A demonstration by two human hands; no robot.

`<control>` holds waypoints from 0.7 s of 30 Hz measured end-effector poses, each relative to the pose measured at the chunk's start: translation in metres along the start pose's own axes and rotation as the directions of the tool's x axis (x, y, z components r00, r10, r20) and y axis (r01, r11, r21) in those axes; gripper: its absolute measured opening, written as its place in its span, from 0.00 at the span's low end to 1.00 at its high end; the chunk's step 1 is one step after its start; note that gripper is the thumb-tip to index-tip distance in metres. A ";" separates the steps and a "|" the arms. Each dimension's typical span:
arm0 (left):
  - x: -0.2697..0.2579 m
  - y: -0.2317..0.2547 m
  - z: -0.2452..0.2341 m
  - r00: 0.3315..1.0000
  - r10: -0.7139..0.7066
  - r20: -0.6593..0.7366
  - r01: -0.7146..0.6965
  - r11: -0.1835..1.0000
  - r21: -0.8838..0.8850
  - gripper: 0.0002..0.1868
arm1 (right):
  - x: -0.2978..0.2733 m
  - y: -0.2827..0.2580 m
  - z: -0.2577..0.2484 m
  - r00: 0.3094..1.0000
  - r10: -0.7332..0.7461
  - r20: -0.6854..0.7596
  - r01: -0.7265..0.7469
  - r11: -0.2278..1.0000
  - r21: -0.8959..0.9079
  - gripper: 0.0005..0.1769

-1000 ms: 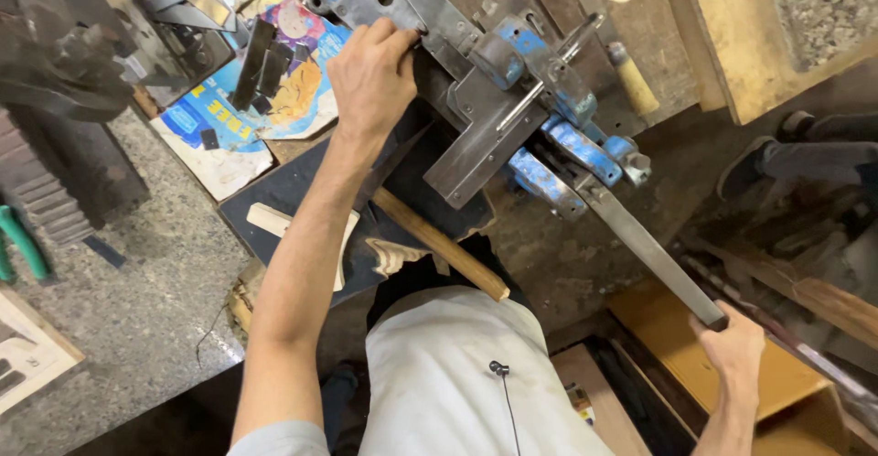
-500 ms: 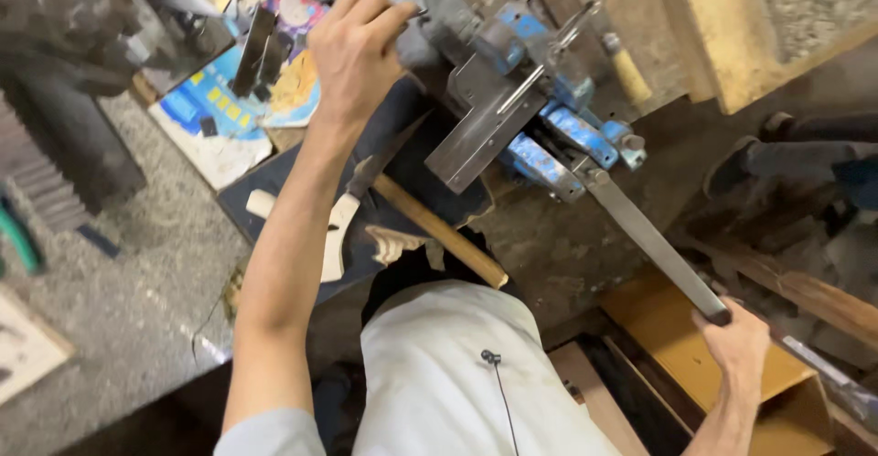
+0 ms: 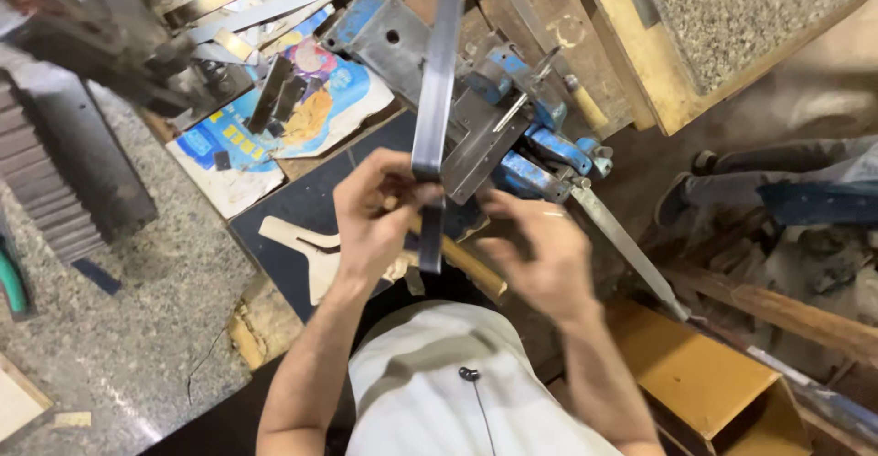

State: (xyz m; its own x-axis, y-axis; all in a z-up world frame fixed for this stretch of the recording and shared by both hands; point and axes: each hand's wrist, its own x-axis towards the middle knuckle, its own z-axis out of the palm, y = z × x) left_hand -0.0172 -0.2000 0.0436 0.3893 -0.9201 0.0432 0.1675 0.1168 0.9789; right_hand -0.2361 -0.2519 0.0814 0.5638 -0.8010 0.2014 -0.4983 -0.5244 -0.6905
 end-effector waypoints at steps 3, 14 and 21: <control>-0.037 -0.007 -0.021 0.994 -0.103 -0.046 0.090 0.971 -0.222 0.13 | 0.019 -0.043 0.042 0.990 -0.091 0.110 0.077 0.989 0.124 0.27; -0.124 -0.011 -0.083 0.833 -0.253 -0.491 0.170 0.963 -0.208 0.27 | -0.018 -0.088 0.160 0.961 -0.165 0.223 0.178 0.983 -0.041 0.15; -0.163 -0.013 -0.168 0.754 -0.261 -0.603 0.060 0.941 -0.333 0.35 | -0.006 -0.083 0.195 0.931 -0.154 0.331 0.254 0.925 -0.282 0.31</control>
State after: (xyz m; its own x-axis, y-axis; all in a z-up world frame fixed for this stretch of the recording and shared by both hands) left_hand 0.0692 0.0109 -0.0097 0.7956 -0.4992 -0.3433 0.4824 0.1791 0.8574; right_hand -0.0695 -0.1473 0.0020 0.8196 -0.5692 0.0645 -0.5037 -0.7697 -0.3923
